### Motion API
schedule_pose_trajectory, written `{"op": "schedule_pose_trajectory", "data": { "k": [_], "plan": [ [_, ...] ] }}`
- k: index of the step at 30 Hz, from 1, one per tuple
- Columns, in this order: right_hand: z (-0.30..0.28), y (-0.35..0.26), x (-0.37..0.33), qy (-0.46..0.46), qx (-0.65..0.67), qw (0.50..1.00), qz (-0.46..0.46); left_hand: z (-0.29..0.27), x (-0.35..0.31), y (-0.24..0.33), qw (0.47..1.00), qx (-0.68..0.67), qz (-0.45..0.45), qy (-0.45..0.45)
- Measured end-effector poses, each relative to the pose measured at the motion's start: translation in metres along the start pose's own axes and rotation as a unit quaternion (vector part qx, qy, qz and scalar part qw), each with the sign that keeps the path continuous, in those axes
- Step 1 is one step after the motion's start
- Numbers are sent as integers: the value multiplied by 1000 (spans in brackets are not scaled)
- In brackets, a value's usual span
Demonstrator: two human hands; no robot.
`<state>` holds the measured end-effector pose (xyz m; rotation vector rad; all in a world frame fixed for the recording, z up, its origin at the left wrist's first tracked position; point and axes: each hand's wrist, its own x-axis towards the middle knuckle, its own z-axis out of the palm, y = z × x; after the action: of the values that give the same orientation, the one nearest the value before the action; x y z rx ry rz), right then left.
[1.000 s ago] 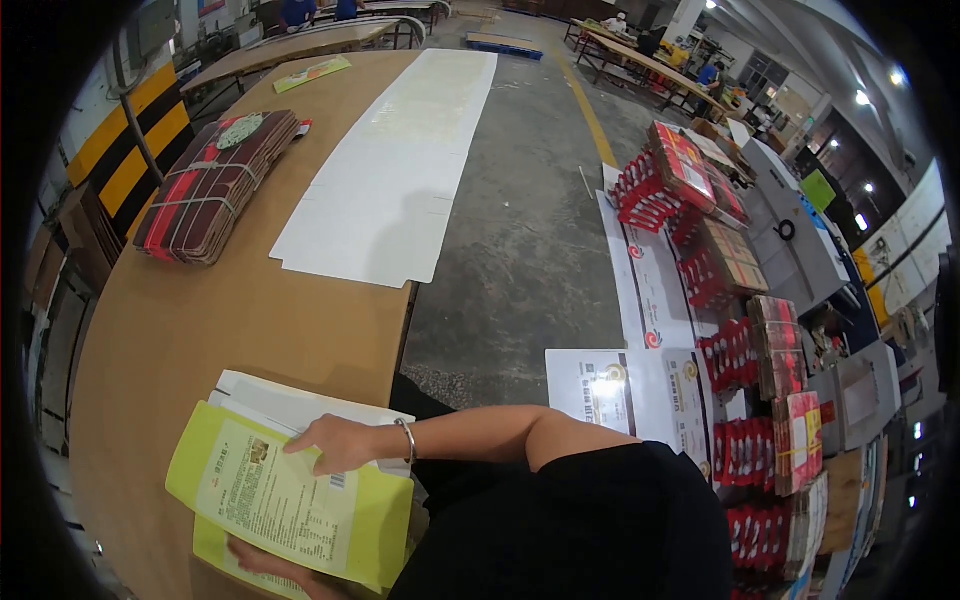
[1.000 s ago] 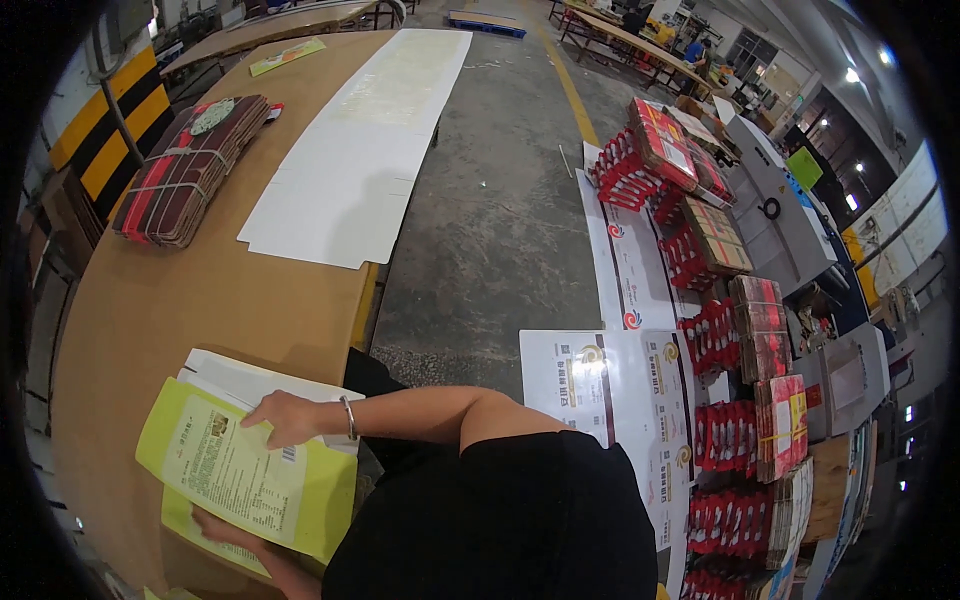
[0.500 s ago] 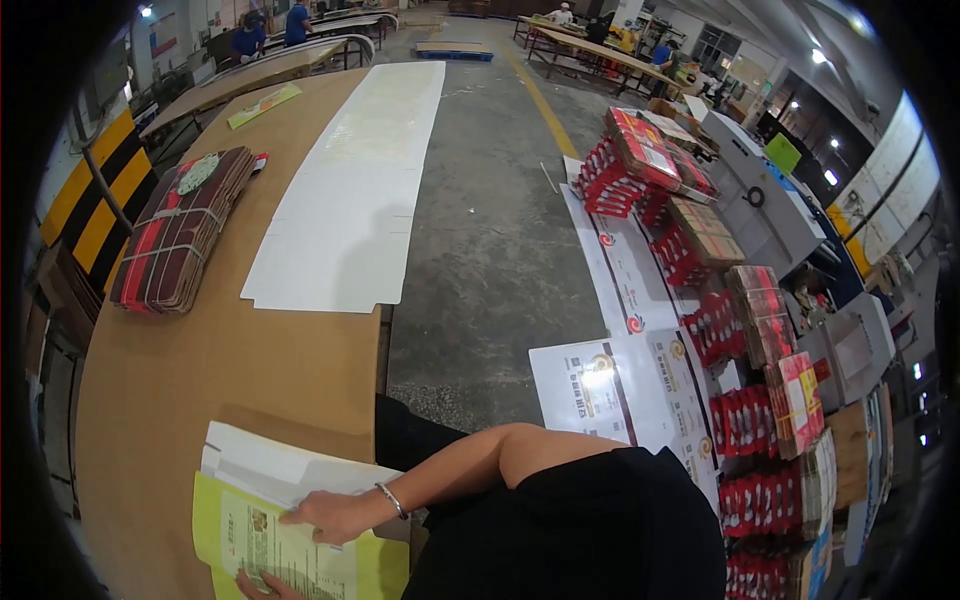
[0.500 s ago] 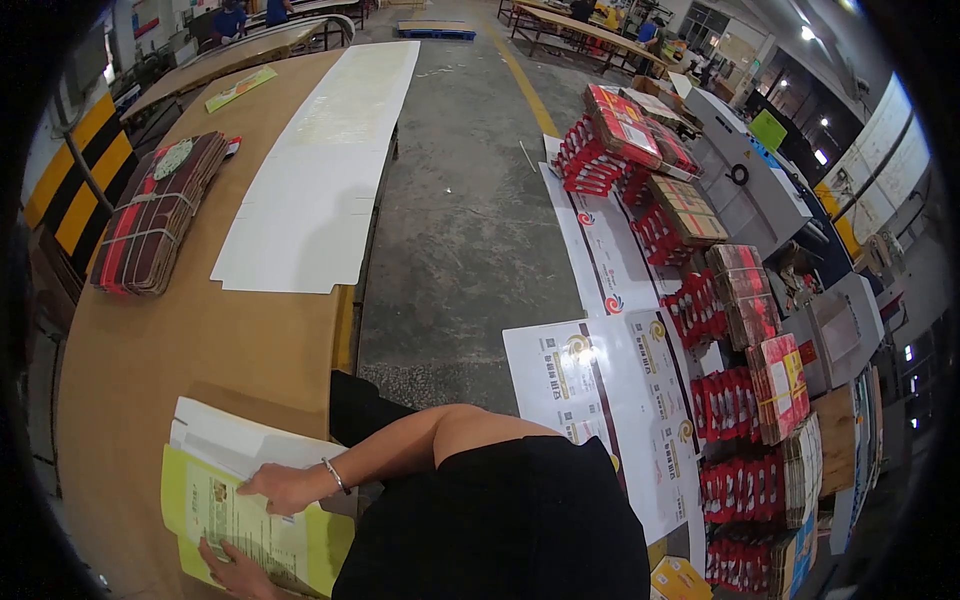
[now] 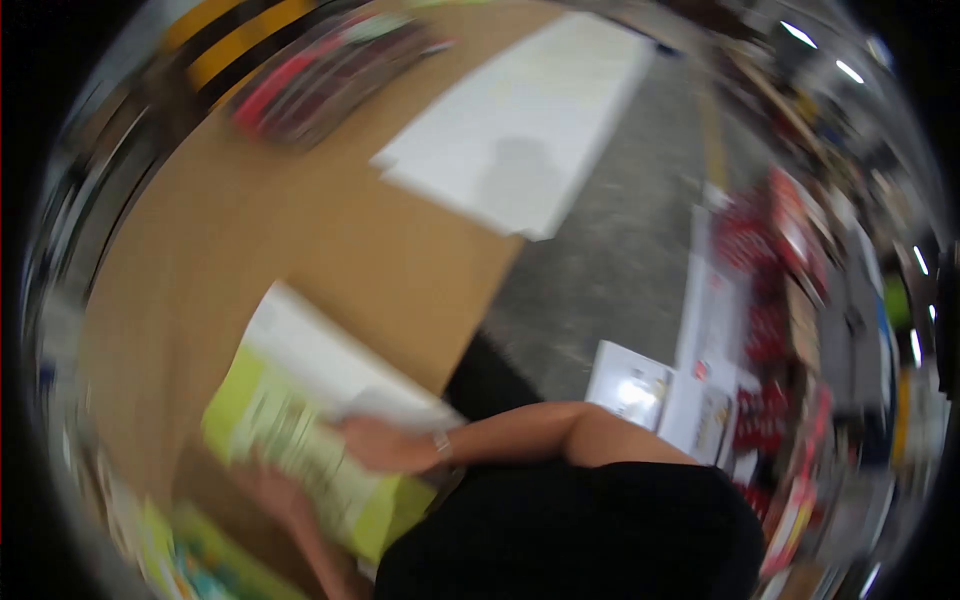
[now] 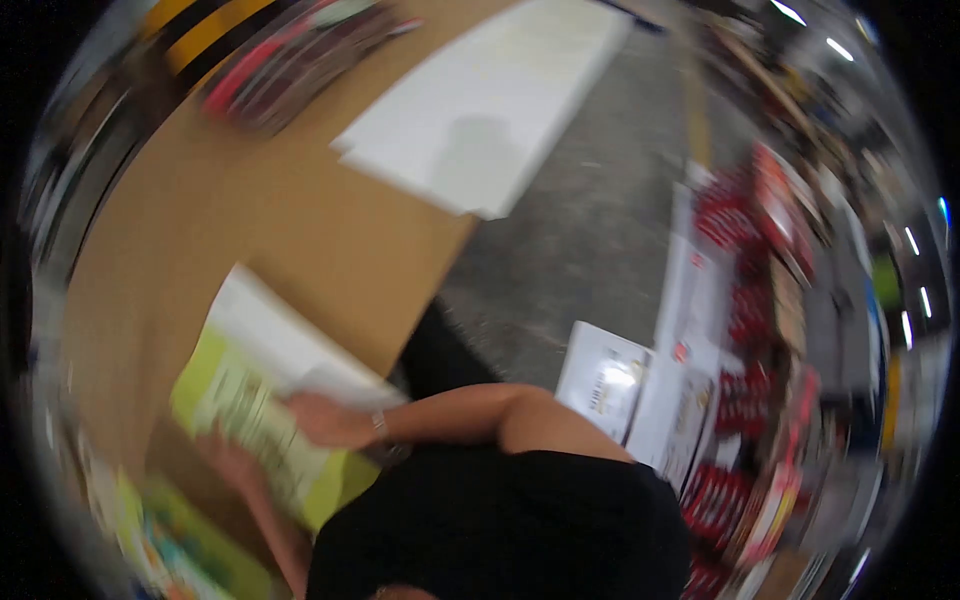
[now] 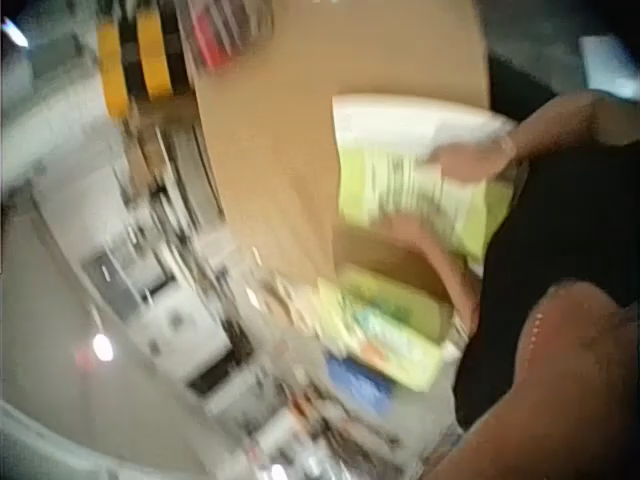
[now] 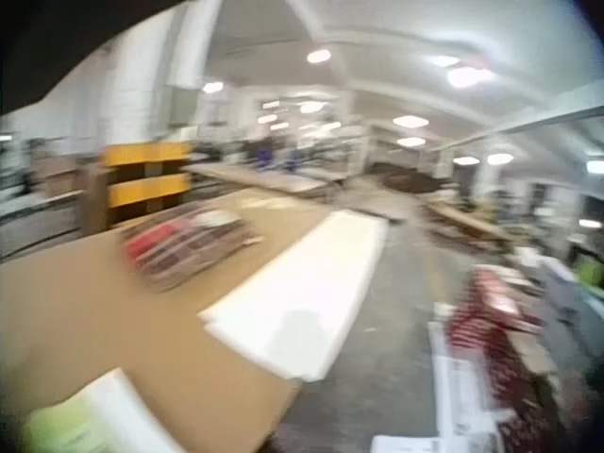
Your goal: Inspecting and organizing product packaging boxes and paper sheets on a large table in a factory.
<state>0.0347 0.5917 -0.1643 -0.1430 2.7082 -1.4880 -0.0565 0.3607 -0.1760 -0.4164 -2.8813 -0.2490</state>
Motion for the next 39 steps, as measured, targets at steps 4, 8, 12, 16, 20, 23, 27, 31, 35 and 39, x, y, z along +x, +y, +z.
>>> {"op": "schedule_pose_trajectory", "data": {
  "k": [4,8,12,16,20,23,27,31,35,39],
  "plan": [
    [-29,-29,-15,-18,-6,996,82,-21,1,66,992,17,-22,-127],
    [-59,-42,-23,-54,-19,998,21,-7,4,116,997,24,-70,-3],
    [-111,-29,-20,155,-103,982,13,-11,-5,109,999,-42,-28,3],
    [-115,22,3,115,72,989,52,-8,-1,111,999,-51,-3,11],
    [-87,-6,5,-52,271,950,-149,-6,4,115,999,-40,-14,12],
    [-63,-33,3,-9,-174,972,-157,-4,7,116,996,-89,-21,11],
    [-40,-18,0,22,-322,936,-143,-9,9,126,999,2,32,-36],
    [-82,5,-3,-23,-85,986,-144,-16,13,131,995,-38,27,-93],
    [-186,61,-4,225,-123,963,-87,-31,8,129,993,-36,0,-114],
    [-308,201,-4,343,-455,802,177,-38,8,129,992,-39,-6,-121]
  ]
}}
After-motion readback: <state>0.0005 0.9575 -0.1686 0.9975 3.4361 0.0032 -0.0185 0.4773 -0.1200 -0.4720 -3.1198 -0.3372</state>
